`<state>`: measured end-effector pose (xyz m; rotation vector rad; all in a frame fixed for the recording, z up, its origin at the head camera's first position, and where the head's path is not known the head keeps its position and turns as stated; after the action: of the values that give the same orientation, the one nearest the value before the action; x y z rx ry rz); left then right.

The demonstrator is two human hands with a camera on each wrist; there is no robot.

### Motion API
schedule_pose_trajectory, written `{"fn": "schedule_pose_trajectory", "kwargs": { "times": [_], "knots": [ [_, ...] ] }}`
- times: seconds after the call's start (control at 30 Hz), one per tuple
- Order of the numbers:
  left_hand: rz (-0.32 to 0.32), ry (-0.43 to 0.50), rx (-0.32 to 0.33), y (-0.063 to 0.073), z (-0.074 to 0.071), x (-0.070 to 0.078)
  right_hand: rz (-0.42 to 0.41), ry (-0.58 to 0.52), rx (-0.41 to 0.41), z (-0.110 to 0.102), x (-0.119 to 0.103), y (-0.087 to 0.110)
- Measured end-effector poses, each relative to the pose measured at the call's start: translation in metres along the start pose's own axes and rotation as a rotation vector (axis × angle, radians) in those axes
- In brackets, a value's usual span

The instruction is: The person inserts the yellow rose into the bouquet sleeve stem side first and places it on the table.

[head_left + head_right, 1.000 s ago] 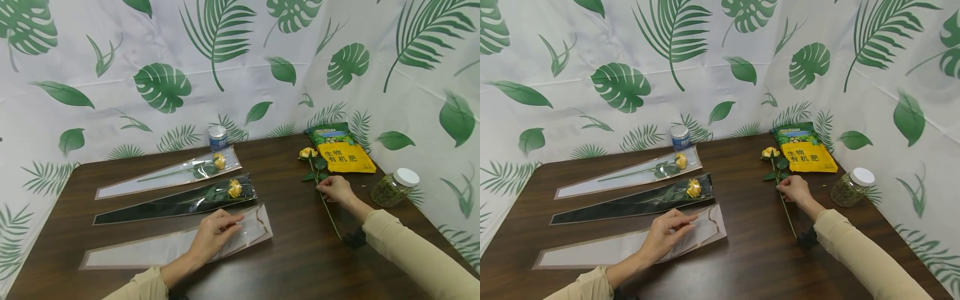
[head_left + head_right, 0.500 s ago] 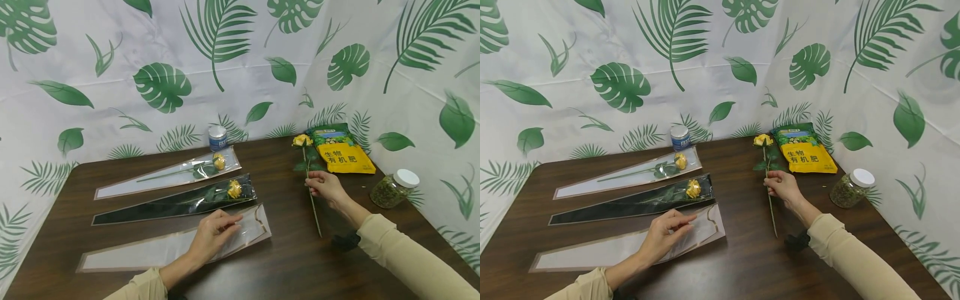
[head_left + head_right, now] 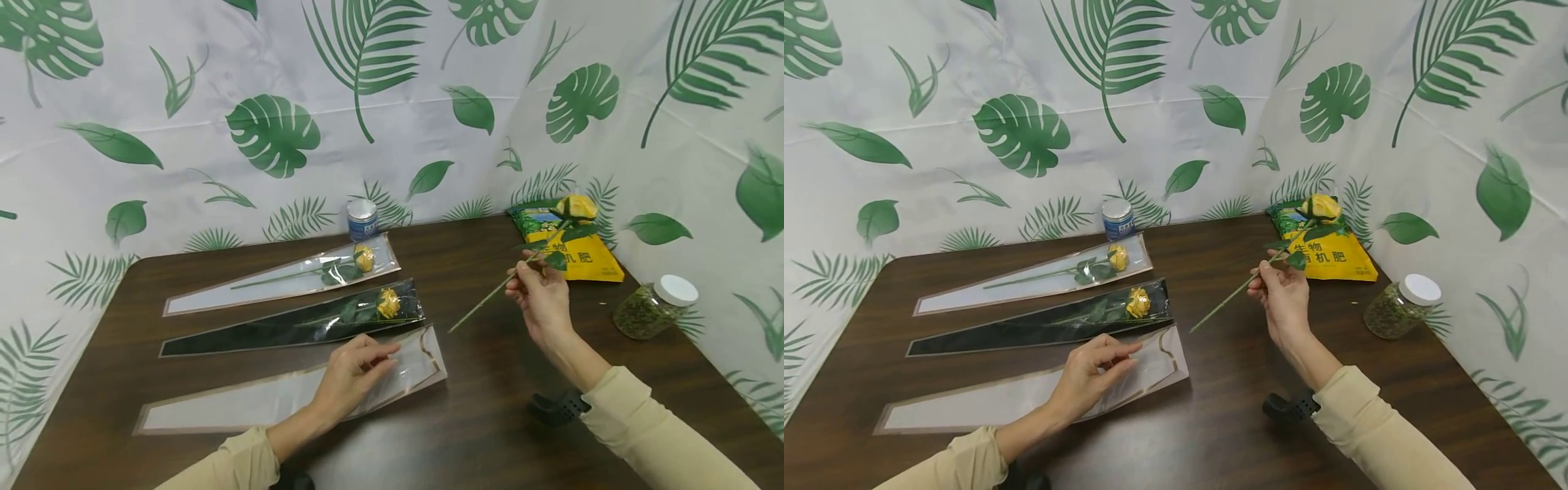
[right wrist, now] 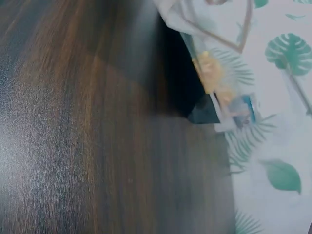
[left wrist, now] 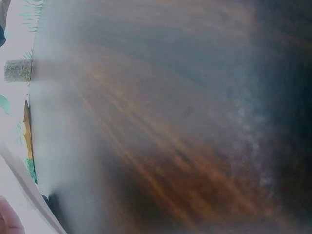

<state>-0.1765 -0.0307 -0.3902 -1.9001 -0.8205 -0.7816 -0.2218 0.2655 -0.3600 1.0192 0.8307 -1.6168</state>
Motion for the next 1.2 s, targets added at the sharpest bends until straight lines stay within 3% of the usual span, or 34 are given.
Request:
{"fn": "schedule_pose_trajectory", "kwargs": {
  "times": [0.17,0.4,0.63,0.77,1.0,1.1,1.2],
  "knots": [
    [-0.009,-0.002,0.0,-0.002,0.001,-0.001,-0.177,0.066,-0.003,0.006,-0.011,0.012],
    [-0.004,-0.004,0.002,-0.007,0.004,0.0,-0.297,0.165,-0.15,0.019,0.006,0.033],
    [-0.008,0.016,0.021,-0.009,0.007,0.001,-0.213,0.319,-0.037,0.022,0.027,0.047],
    [-0.001,0.017,0.04,-0.011,0.008,0.002,-0.187,0.379,-0.042,0.027,0.036,0.053],
    [-0.016,0.029,0.048,-0.013,0.012,0.005,-0.146,0.641,-0.08,0.037,0.054,0.062],
    [-0.024,0.025,0.051,-0.013,0.013,0.005,-0.15,0.643,-0.113,0.042,0.059,0.062],
    [-0.028,0.018,0.051,-0.013,0.013,0.005,-0.154,0.549,-0.144,0.044,0.061,0.059]
  ]
}}
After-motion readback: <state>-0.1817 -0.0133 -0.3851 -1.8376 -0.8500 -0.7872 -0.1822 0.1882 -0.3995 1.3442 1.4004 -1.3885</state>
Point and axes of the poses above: each hand's wrist, its own y-axis away from the middle knuckle, its own z-axis out of the palm, x = y × z, the point moved 7 cm from there along -y, towards the middle knuckle, and after that the axes turned 5 degrees about y, right-handed, at the moved point
